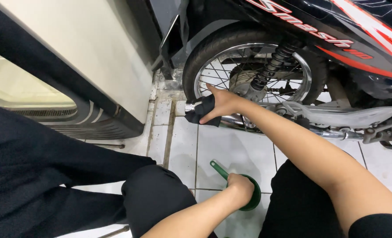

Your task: The person sits on the floor and wipes the chrome exhaust pipe of a motorcycle using a black cloth. They repeatedly dip the cloth into a green bucket of water and continue wiping the exhaust surface.

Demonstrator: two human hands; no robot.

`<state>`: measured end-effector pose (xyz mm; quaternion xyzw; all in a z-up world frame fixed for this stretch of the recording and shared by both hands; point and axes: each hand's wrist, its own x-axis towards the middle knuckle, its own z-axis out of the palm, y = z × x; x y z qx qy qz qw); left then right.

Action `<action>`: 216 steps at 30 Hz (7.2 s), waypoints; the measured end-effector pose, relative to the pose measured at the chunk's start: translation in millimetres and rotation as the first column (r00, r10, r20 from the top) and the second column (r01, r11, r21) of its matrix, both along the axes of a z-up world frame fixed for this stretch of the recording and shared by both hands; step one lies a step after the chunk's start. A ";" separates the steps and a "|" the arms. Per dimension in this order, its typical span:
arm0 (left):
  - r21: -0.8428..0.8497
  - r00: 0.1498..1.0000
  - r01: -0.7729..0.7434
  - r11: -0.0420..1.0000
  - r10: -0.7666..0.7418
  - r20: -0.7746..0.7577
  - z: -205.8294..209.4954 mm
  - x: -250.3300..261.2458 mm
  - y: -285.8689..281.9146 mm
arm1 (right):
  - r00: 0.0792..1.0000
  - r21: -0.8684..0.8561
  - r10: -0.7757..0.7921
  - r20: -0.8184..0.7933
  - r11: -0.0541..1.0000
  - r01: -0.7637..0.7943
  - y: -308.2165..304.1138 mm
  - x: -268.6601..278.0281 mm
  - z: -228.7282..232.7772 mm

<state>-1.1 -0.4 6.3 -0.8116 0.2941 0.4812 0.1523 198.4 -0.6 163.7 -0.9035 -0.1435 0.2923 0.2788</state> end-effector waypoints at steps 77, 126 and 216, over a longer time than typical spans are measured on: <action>-0.034 0.997 0.063 0.997 -0.061 0.044 21.5 -7.6 3.1 | 0.774 -0.473 0.420 0.474 0.863 -0.178 -43.9 -31.3 -58.0; -0.070 0.991 0.112 0.991 -0.107 0.077 28.2 -12.3 4.3 | 0.881 0.444 -0.172 0.440 0.895 -0.047 -105.5 -19.0 -16.9; -0.035 0.993 0.097 0.995 -0.095 0.072 -5.8 -11.1 -0.4 | 0.525 -0.143 0.308 0.794 0.933 -0.330 -134.2 -42.8 -87.6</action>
